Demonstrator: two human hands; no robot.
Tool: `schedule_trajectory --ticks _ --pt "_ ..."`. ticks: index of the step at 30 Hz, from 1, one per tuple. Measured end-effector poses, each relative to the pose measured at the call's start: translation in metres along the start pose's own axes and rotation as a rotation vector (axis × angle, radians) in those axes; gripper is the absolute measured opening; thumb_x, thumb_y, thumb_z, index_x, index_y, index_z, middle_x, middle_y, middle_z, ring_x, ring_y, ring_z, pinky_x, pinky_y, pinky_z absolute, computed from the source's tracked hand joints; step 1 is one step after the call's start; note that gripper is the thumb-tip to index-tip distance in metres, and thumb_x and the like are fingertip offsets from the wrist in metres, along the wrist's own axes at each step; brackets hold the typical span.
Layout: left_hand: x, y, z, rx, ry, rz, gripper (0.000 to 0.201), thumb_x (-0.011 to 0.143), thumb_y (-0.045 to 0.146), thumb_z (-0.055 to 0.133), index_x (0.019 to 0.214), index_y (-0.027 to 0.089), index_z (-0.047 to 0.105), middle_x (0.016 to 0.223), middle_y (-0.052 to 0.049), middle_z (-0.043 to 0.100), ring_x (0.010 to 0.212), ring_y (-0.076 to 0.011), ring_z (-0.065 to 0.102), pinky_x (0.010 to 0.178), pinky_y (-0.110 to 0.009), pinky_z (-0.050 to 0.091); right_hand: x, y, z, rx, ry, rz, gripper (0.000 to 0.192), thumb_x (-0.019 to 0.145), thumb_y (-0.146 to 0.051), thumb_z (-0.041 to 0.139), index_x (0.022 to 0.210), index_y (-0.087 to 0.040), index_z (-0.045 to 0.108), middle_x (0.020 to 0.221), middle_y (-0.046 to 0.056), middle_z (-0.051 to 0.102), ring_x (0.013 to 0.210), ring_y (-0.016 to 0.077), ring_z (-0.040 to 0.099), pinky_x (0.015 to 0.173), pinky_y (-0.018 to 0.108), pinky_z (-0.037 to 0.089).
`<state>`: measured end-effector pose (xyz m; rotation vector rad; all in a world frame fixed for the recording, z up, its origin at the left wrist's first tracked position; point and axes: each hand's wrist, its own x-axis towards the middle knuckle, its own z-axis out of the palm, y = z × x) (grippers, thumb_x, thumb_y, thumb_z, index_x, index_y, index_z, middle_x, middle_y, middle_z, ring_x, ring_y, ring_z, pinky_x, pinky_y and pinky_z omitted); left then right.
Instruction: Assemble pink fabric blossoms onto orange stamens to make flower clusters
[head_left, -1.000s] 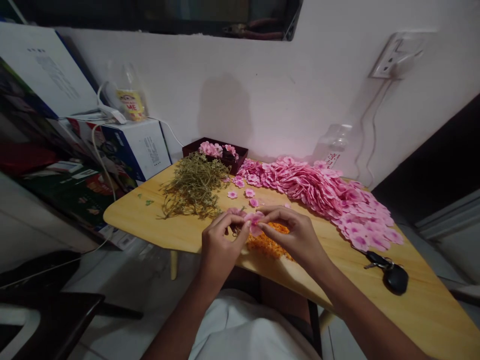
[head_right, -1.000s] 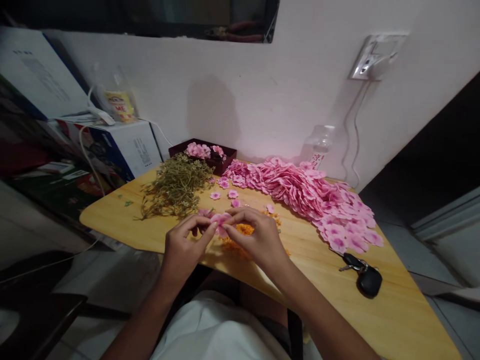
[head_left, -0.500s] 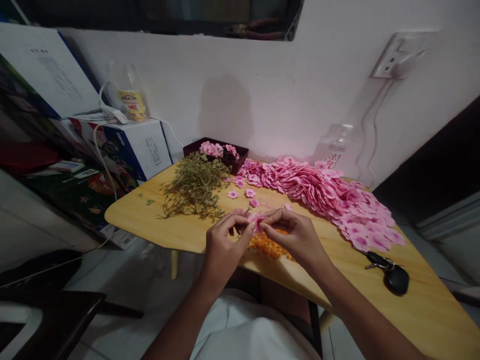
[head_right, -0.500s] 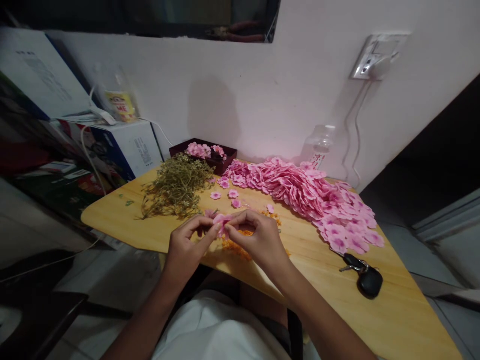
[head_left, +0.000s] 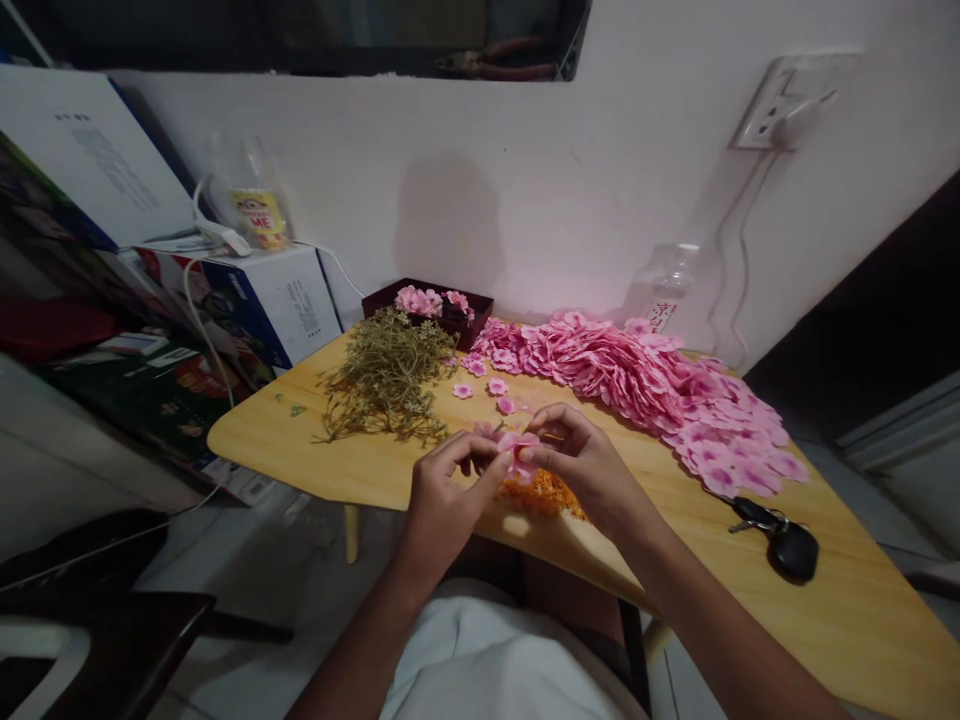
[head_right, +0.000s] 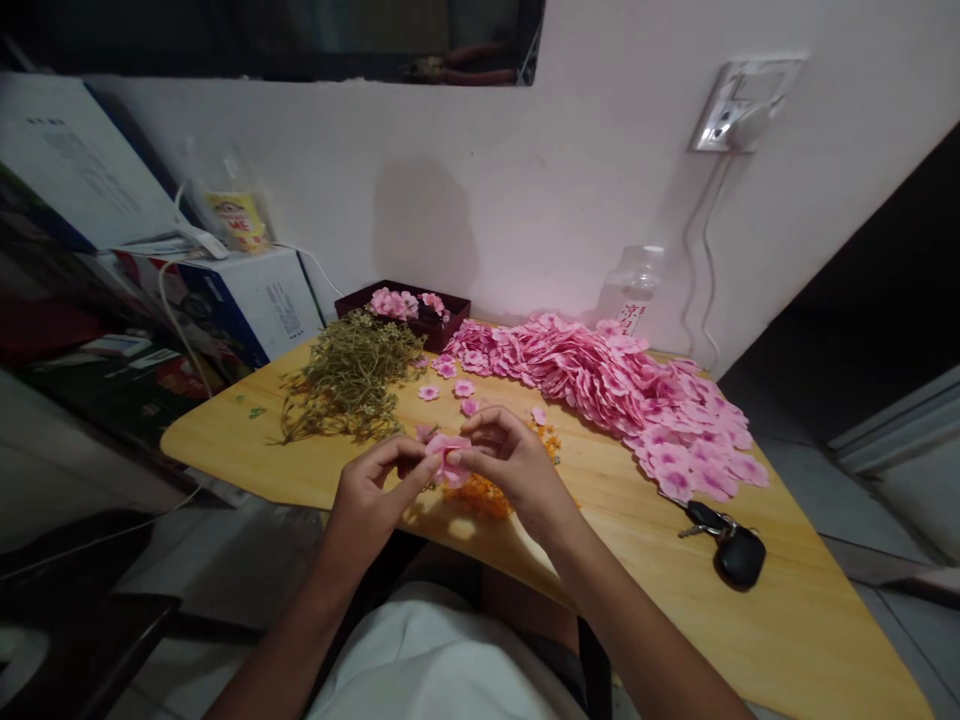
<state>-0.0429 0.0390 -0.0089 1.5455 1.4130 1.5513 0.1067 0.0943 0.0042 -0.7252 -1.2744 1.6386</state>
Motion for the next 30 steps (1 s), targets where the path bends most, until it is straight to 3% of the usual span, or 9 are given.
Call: schedule_trajectory --ticks 6,10,14,20,23,26,30 --pt "0.003 -0.002 0.002 -0.098 -0.028 0.010 0.020 0.085 0.029 0.054 0.081 0.016 0.067 0.086 -0.006 0.068 0.088 -0.0178 0.061 0.075 -0.024 0.046 -0.007 -0.009 0.001 0.081 0.025 0.116 0.038 0.053 -0.019 0.083 0.082 -0.021 0.059 0.072 -0.005 0.063 0.064 0.0080 0.060 0.061 0.018 0.048" --pt "0.003 -0.001 0.002 0.000 -0.057 0.114 0.007 0.077 0.022 0.064 0.079 0.017 0.068 0.083 -0.005 0.068 0.069 -0.0137 0.057 0.063 -0.023 0.043 -0.010 -0.012 0.002 0.107 0.012 0.152 0.039 0.053 -0.021 0.084 0.082 -0.020 0.058 0.069 -0.005 0.062 0.061 0.0087 0.059 0.059 0.019 0.048" --pt "0.000 0.002 0.004 0.007 -0.040 0.152 0.006 0.076 0.019 0.063 0.071 0.016 0.064 0.072 -0.002 0.065 0.063 -0.0121 0.054 0.060 -0.023 0.041 -0.011 -0.009 -0.001 0.061 -0.028 0.119 0.035 0.058 -0.022 0.082 0.081 -0.020 0.056 0.068 -0.005 0.061 0.060 0.0074 0.057 0.057 0.017 0.045" --pt "-0.001 0.004 0.006 0.134 0.028 0.229 0.006 0.074 0.017 0.064 0.069 0.016 0.063 0.072 -0.003 0.066 0.067 -0.0137 0.057 0.062 -0.024 0.044 -0.018 -0.007 -0.004 -0.132 -0.104 -0.045 0.039 0.060 -0.022 0.081 0.089 -0.023 0.055 0.090 -0.001 0.059 0.085 0.0123 0.059 0.076 0.023 0.049" --pt "-0.001 0.007 0.005 0.164 0.011 0.266 0.003 0.075 0.017 0.065 0.073 0.017 0.067 0.074 -0.003 0.069 0.065 -0.0132 0.059 0.064 -0.024 0.045 -0.020 -0.009 -0.005 -0.231 -0.087 -0.082 0.034 0.064 -0.025 0.079 0.087 -0.022 0.055 0.090 0.000 0.057 0.086 0.0133 0.059 0.077 0.024 0.050" --pt "-0.004 0.009 0.004 0.167 -0.016 0.252 0.005 0.078 0.018 0.064 0.077 0.019 0.069 0.077 -0.002 0.071 0.065 -0.0121 0.061 0.065 -0.023 0.047 -0.020 -0.013 -0.009 -0.184 -0.050 -0.054 0.028 0.066 -0.028 0.078 0.082 -0.021 0.054 0.082 -0.001 0.058 0.079 0.0117 0.060 0.070 0.022 0.051" --pt "-0.007 0.008 0.006 0.077 0.038 0.115 0.015 0.078 0.022 0.065 0.093 0.021 0.066 0.078 -0.001 0.072 0.069 -0.0129 0.065 0.060 -0.020 0.048 -0.017 -0.018 -0.011 -0.118 0.075 -0.061 0.034 0.058 -0.026 0.082 0.076 -0.021 0.054 0.071 -0.004 0.055 0.067 0.0098 0.058 0.062 0.021 0.049"
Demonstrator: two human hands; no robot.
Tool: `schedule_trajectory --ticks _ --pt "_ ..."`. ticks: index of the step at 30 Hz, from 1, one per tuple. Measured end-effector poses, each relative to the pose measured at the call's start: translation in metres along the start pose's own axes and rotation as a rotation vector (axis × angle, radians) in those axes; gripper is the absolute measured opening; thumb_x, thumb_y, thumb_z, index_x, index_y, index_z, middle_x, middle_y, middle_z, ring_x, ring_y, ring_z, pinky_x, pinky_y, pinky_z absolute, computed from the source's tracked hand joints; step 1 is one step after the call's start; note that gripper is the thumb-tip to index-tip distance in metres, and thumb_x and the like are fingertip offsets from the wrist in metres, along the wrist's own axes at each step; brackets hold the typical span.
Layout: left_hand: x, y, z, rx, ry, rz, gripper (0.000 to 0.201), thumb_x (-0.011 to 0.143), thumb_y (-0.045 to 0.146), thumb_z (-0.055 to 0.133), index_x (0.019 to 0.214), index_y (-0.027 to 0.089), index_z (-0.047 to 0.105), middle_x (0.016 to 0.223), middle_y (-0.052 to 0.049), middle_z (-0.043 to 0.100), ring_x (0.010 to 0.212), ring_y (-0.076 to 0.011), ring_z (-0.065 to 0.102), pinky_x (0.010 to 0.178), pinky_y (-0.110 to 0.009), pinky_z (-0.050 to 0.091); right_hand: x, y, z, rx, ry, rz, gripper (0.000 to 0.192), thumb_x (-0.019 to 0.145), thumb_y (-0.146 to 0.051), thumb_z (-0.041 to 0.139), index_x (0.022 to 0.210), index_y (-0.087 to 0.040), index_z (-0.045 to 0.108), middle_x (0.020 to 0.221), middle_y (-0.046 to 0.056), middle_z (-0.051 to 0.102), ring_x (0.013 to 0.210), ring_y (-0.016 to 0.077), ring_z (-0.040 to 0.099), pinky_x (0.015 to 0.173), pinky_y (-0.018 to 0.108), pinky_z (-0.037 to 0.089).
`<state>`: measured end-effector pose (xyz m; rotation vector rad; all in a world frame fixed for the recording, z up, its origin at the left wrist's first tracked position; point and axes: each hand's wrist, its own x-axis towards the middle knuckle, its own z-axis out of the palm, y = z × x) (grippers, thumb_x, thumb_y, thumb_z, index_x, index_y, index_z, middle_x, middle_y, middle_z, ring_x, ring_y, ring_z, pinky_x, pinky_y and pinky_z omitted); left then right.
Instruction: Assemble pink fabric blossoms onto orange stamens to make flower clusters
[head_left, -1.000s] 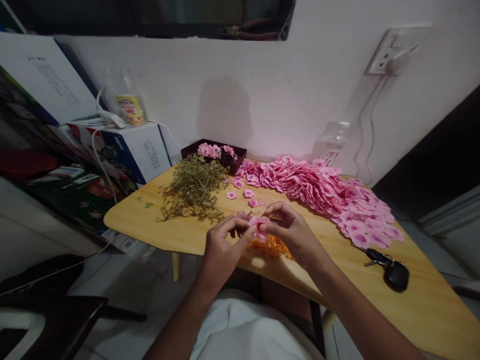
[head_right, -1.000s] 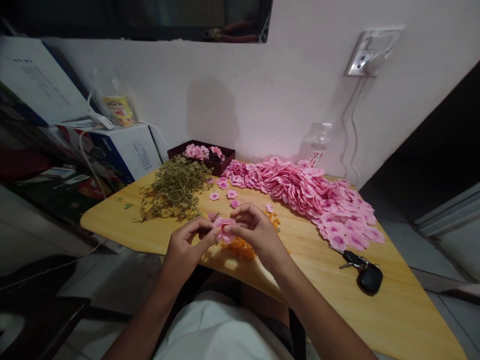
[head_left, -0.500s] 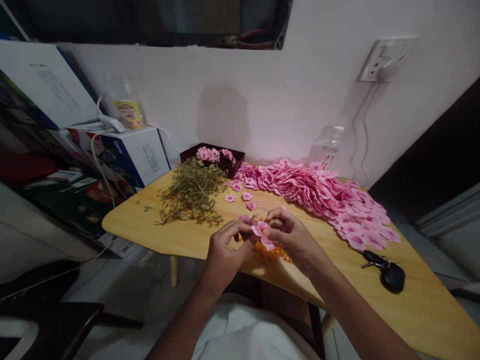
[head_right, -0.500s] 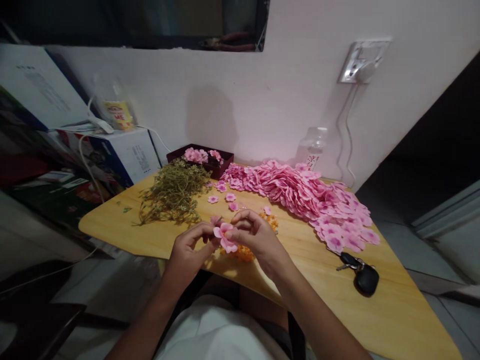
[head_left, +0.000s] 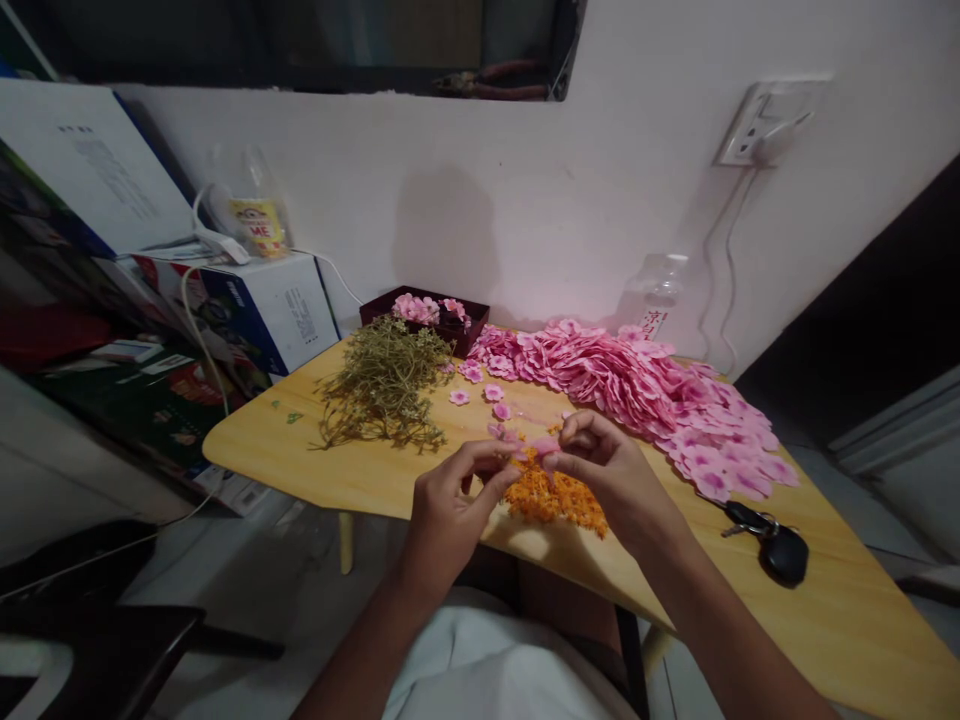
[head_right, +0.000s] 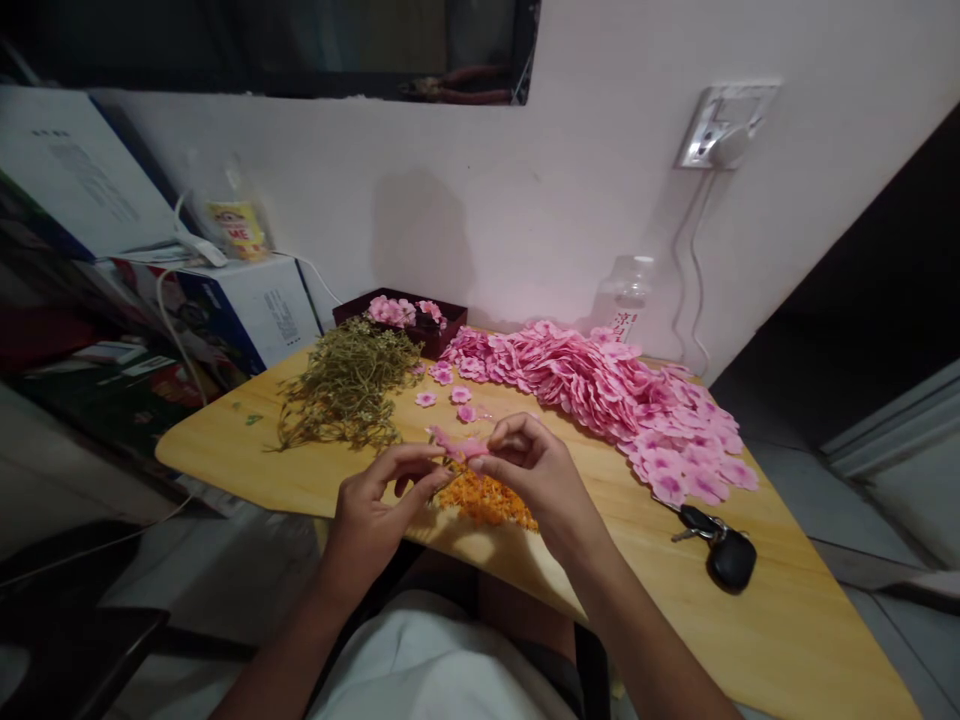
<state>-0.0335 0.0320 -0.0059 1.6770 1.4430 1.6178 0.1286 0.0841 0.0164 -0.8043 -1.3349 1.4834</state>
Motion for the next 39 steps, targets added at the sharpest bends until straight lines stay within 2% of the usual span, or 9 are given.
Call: schedule_trajectory --ticks 3,5,9,14,18,26,31,39 --pt "-0.001 -0.004 0.002 -0.098 -0.010 -0.090 0.038 0.079 0.028 0.065 0.115 0.021 0.057 0.078 -0.002 0.073 0.074 -0.0152 0.068 0.061 -0.021 0.050 0.001 -0.002 0.001 0.014 0.048 -0.012 0.036 0.055 -0.026 0.084 0.074 -0.021 0.053 0.068 -0.005 0.055 0.063 0.0094 0.057 0.060 0.021 0.048" --pt "-0.001 -0.006 0.003 -0.111 -0.016 -0.092 0.032 0.080 0.030 0.063 0.110 0.020 0.061 0.077 -0.003 0.073 0.075 -0.0159 0.069 0.062 -0.022 0.051 0.002 -0.003 0.003 0.025 0.057 -0.030 0.036 0.054 -0.024 0.084 0.073 -0.021 0.053 0.066 -0.006 0.056 0.060 0.0085 0.057 0.060 0.020 0.048" --pt "-0.001 -0.004 0.001 -0.054 0.032 -0.045 0.014 0.082 0.024 0.060 0.090 0.017 0.068 0.071 -0.002 0.073 0.063 -0.0132 0.066 0.058 -0.021 0.049 0.002 -0.006 0.008 0.017 0.044 -0.044 0.032 0.057 -0.025 0.083 0.074 -0.021 0.055 0.065 -0.005 0.060 0.060 0.0089 0.059 0.061 0.020 0.049" --pt "-0.001 -0.002 0.000 -0.040 0.085 -0.034 0.012 0.082 0.024 0.059 0.081 0.017 0.070 0.073 -0.001 0.072 0.051 -0.0101 0.062 0.051 -0.019 0.048 -0.001 -0.013 0.016 -0.017 0.048 -0.085 0.032 0.056 -0.025 0.084 0.073 -0.020 0.056 0.068 -0.004 0.062 0.065 0.0110 0.063 0.064 0.022 0.052" --pt "-0.002 -0.004 0.000 -0.002 0.111 0.023 0.012 0.081 0.024 0.060 0.081 0.018 0.071 0.075 -0.002 0.072 0.052 -0.0103 0.061 0.048 -0.019 0.047 -0.003 -0.015 0.020 -0.083 0.002 -0.146 0.027 0.061 -0.027 0.081 0.074 -0.021 0.058 0.072 -0.002 0.064 0.071 0.0133 0.065 0.067 0.024 0.054" --pt "-0.002 -0.003 -0.004 0.052 0.044 0.116 0.014 0.083 0.021 0.059 0.089 0.019 0.071 0.075 -0.002 0.071 0.056 -0.0109 0.061 0.060 -0.022 0.049 -0.004 -0.012 0.021 -0.188 -0.013 -0.212 0.023 0.064 -0.020 0.079 0.075 -0.021 0.058 0.075 -0.003 0.062 0.072 0.0114 0.063 0.068 0.021 0.052" --pt "-0.001 -0.004 -0.003 0.085 0.036 0.138 0.012 0.083 0.019 0.060 0.088 0.019 0.071 0.073 -0.002 0.071 0.062 -0.0122 0.063 0.062 -0.022 0.048 -0.003 -0.012 0.015 -0.234 -0.064 -0.185 0.021 0.066 -0.020 0.077 0.075 -0.021 0.058 0.074 -0.002 0.061 0.071 0.0125 0.062 0.066 0.022 0.051" --pt "0.002 -0.004 -0.006 0.201 0.067 0.356 0.011 0.081 0.016 0.062 0.087 0.019 0.070 0.075 -0.003 0.071 0.069 -0.0139 0.059 0.067 -0.026 0.046 -0.004 -0.012 0.015 -0.171 -0.046 -0.146 0.022 0.067 -0.018 0.075 0.074 -0.020 0.055 0.073 -0.003 0.060 0.069 0.0108 0.061 0.065 0.021 0.050"
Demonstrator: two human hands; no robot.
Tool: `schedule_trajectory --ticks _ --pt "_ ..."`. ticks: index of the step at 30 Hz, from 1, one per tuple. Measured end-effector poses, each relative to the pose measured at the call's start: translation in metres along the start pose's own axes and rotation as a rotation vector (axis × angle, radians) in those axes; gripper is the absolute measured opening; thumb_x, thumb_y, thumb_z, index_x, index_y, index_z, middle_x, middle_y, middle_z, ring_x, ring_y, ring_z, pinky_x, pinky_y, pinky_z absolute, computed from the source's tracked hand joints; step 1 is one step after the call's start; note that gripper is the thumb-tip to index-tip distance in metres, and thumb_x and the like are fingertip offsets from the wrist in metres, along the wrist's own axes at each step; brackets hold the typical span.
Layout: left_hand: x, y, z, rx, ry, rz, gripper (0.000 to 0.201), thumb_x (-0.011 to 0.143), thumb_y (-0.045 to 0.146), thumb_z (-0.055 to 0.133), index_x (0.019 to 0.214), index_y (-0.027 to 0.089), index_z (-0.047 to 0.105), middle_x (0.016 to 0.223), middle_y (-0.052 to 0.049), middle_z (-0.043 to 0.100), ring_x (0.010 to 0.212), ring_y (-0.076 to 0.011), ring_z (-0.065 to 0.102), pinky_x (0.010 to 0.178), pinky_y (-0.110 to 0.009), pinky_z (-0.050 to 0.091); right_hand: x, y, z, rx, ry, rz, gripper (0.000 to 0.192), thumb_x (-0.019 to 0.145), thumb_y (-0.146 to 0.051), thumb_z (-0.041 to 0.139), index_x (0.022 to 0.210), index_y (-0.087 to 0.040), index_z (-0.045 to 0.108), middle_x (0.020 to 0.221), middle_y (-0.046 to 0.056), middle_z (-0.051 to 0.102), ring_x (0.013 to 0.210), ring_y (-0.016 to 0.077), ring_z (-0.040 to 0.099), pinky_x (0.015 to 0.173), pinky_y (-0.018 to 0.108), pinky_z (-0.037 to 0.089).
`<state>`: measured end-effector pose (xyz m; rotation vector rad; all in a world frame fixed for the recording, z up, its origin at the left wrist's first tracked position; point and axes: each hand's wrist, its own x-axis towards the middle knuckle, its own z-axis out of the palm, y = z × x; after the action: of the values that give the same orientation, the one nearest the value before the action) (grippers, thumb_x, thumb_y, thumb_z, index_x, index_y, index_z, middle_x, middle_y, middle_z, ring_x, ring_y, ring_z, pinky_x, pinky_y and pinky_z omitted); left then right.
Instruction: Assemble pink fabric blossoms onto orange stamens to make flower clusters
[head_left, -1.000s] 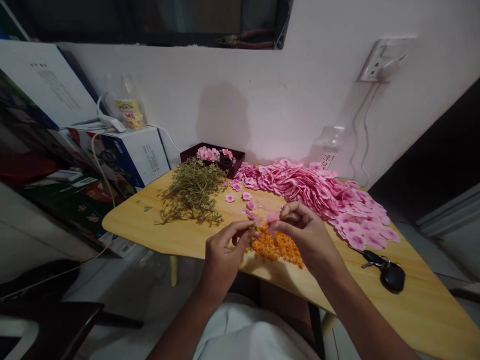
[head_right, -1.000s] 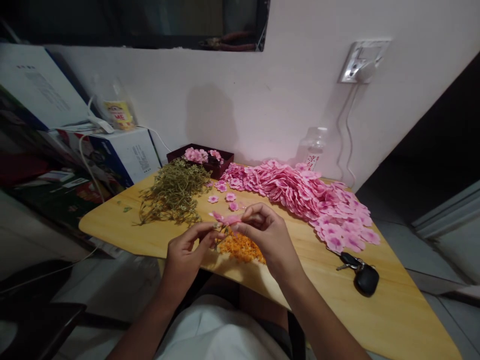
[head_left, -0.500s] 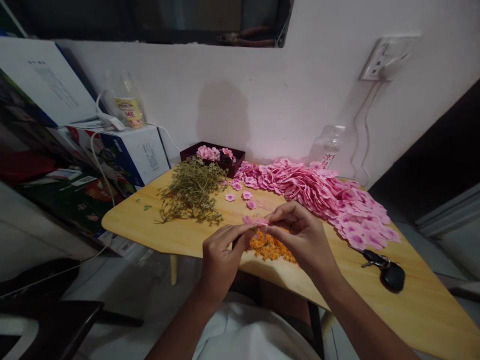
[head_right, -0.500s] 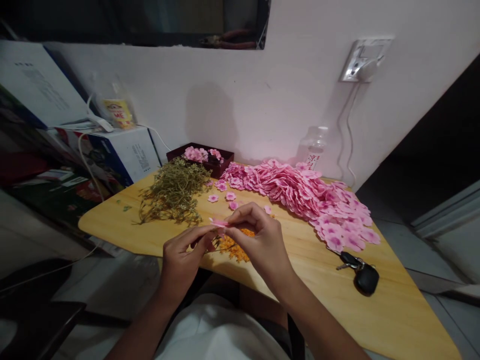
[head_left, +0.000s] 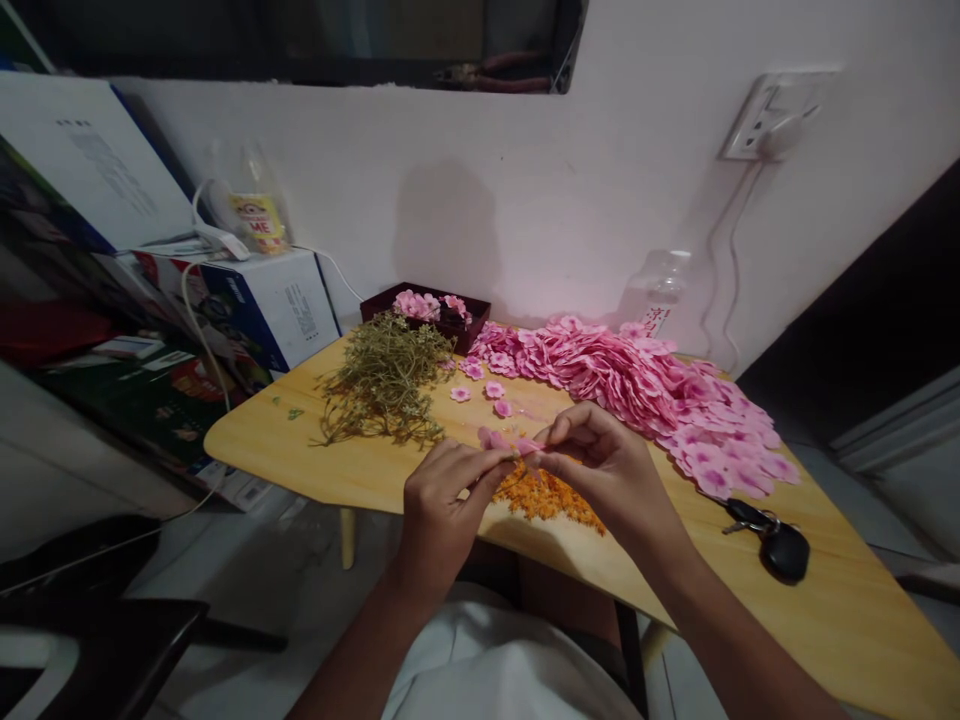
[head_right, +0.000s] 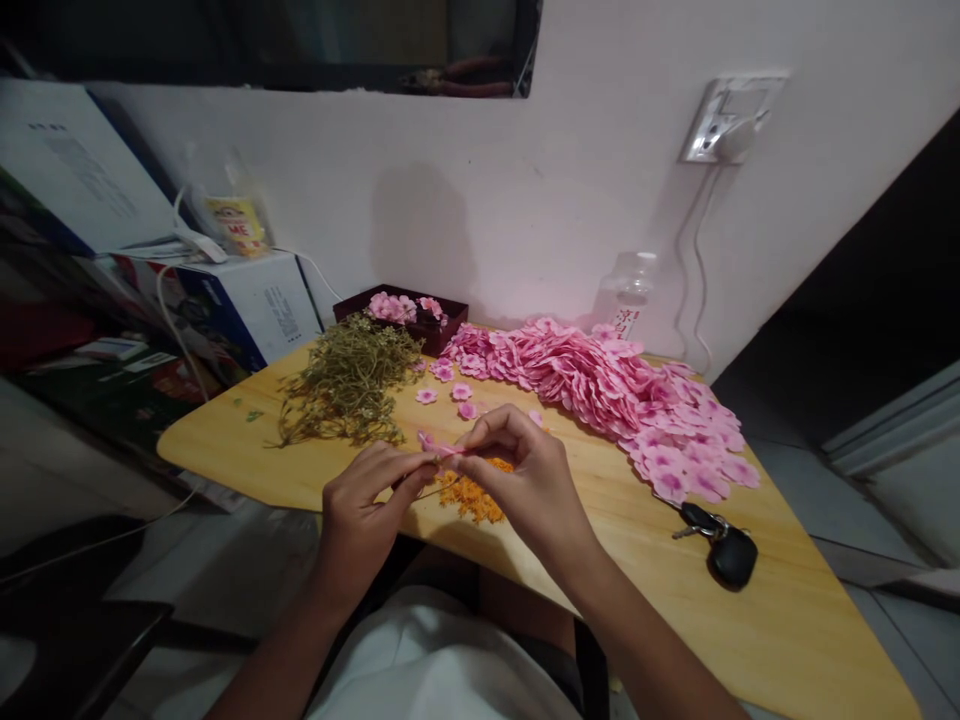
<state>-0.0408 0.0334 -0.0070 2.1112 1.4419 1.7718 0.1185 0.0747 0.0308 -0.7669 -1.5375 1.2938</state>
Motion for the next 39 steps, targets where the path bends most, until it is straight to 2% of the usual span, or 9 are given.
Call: schedule_trajectory --ticks 6,11,18,24,32,36,39 --pt "0.001 -0.001 0.002 -0.036 0.023 0.004 0.008 0.079 0.014 0.064 0.083 0.018 0.070 0.074 -0.003 0.071 0.070 -0.0146 0.058 0.067 -0.027 0.046 -0.002 0.004 0.005 0.105 0.049 0.021 0.029 0.063 -0.021 0.079 0.072 -0.020 0.052 0.072 -0.003 0.061 0.068 0.0102 0.060 0.066 0.021 0.050" --pt "0.001 -0.002 0.002 -0.072 0.004 -0.018 0.011 0.080 0.014 0.063 0.087 0.019 0.070 0.077 -0.003 0.072 0.072 -0.0147 0.059 0.068 -0.027 0.046 -0.004 0.004 0.005 0.076 0.040 0.025 0.029 0.063 -0.018 0.079 0.073 -0.020 0.052 0.073 -0.003 0.060 0.068 0.0100 0.059 0.065 0.020 0.048" --pt "0.002 -0.003 -0.001 0.017 -0.040 0.102 0.009 0.079 0.012 0.064 0.086 0.017 0.068 0.076 -0.002 0.072 0.070 -0.0143 0.055 0.067 -0.028 0.045 -0.004 0.002 0.003 -0.047 -0.017 -0.034 0.023 0.069 -0.009 0.070 0.073 -0.020 0.051 0.074 -0.004 0.057 0.070 0.0088 0.057 0.066 0.020 0.046" --pt "0.003 0.002 -0.001 0.074 -0.031 0.131 0.004 0.080 0.014 0.063 0.081 0.016 0.067 0.071 -0.002 0.070 0.067 -0.0140 0.053 0.066 -0.028 0.044 -0.002 0.005 -0.001 0.044 -0.065 0.052 0.028 0.069 -0.012 0.072 0.070 -0.020 0.046 0.069 -0.005 0.056 0.065 0.0080 0.056 0.061 0.019 0.043" --pt "0.000 0.006 -0.001 0.092 -0.080 0.131 0.007 0.082 0.014 0.060 0.078 0.016 0.066 0.070 -0.003 0.069 0.067 -0.0146 0.053 0.065 -0.028 0.042 -0.004 0.008 -0.001 0.181 -0.081 0.176 0.041 0.065 -0.018 0.077 0.064 -0.020 0.036 0.064 -0.004 0.060 0.059 0.0088 0.058 0.059 0.021 0.043" --pt "-0.002 0.005 0.003 0.006 -0.085 0.040 0.011 0.083 0.015 0.059 0.074 0.016 0.066 0.068 -0.003 0.067 0.067 -0.0141 0.053 0.065 -0.027 0.042 -0.002 0.006 0.001 0.197 -0.098 0.186 0.042 0.062 -0.022 0.080 0.063 -0.020 0.038 0.062 -0.006 0.057 0.057 0.0087 0.057 0.059 0.022 0.045" --pt "-0.004 0.004 0.012 -0.237 -0.050 -0.226 0.018 0.083 0.022 0.058 0.068 0.016 0.065 0.065 -0.002 0.063 0.064 -0.0124 0.053 0.062 -0.023 0.041 0.001 0.003 -0.002 0.169 -0.069 0.135 0.030 0.066 -0.026 0.078 0.069 -0.020 0.048 0.066 -0.006 0.054 0.060 0.0077 0.054 0.059 0.020 0.044"
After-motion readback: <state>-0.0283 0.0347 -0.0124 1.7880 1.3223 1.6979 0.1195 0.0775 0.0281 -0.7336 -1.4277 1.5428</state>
